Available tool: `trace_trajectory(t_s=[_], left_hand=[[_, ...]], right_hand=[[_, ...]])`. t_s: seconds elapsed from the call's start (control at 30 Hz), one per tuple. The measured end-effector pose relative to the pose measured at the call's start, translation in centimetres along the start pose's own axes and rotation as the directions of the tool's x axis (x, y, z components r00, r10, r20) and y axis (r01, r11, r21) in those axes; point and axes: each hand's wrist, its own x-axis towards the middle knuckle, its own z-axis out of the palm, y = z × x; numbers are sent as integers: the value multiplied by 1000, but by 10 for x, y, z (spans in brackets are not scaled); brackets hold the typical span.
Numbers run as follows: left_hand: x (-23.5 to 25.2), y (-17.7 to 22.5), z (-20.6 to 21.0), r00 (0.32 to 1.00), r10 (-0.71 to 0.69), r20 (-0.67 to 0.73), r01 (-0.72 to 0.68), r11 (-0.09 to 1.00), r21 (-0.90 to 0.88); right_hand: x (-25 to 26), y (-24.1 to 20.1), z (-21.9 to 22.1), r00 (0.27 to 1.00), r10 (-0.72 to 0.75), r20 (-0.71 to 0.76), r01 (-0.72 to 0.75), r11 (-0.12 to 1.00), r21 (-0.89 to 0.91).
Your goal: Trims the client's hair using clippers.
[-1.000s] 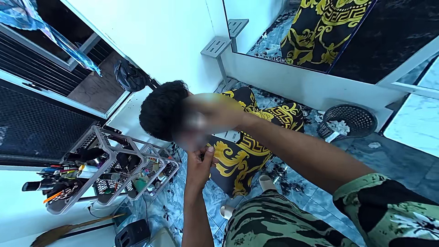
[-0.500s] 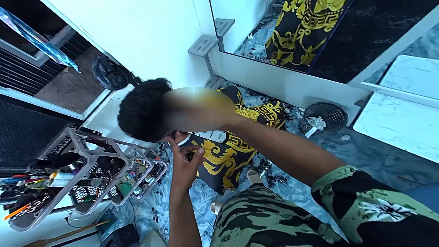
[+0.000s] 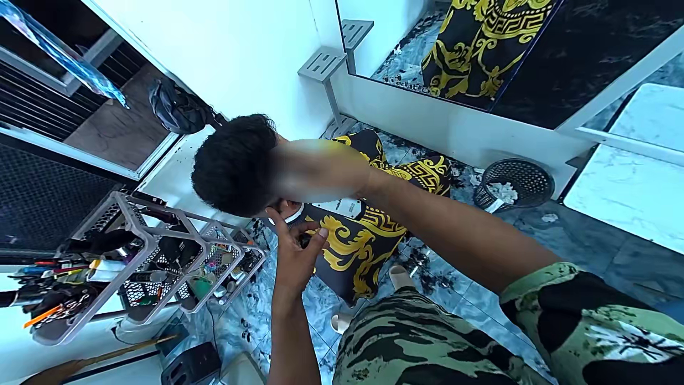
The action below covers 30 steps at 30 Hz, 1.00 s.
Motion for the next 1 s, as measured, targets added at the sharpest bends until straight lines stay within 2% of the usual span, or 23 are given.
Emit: trace_trajectory(t_s=[0.07, 0.1, 0.2, 0.33, 0.43, 0.47, 0.57, 0.7, 0.83, 0.93, 1.0], left_hand=[[0, 0, 0, 1000, 2, 1, -2, 1000, 0], [0, 0, 0, 1000, 6, 2, -6, 1000, -3], [1, -1, 1, 1000, 8, 2, -8, 1000, -8], [-1, -1, 1, 1000, 7, 0, -7, 1000, -2], [-2, 0, 3, 1000, 5, -6, -5, 1000, -7], [-3, 0, 3, 1000, 1, -11, -1, 1000, -8], [-3, 0, 3, 1000, -5, -5, 5, 1000, 1], [-3, 1, 3, 1000, -8, -4, 8, 1000, 13], [-4, -3, 1, 1000, 0, 5, 0, 1000, 23], [-4, -3, 2, 1000, 1, -3, -1, 1000, 20], [-5, -3, 2, 1000, -12, -2, 12, 1000, 27]], right_hand=[[1, 1, 0, 999, 38, -20, -40, 989, -143], [1, 1, -1, 998, 63, -26, -66, 988, -142], [-1, -3, -2, 999, 41, -4, -41, 998, 51], [-1, -1, 0, 996, 81, -22, -83, 991, -101], [-1, -2, -1, 999, 52, -11, -52, 998, 19], [-2, -3, 0, 999, 35, 1, -35, 999, 20], [-4, -4, 1, 998, 56, 3, -55, 989, -137], [-4, -8, 0, 999, 50, -6, -50, 999, -20], [-7, -6, 2, 996, 84, -3, -84, 993, -89], [-7, -11, -1, 998, 64, 9, -64, 998, 23], [-7, -9, -3, 999, 48, 17, -45, 993, -108]])
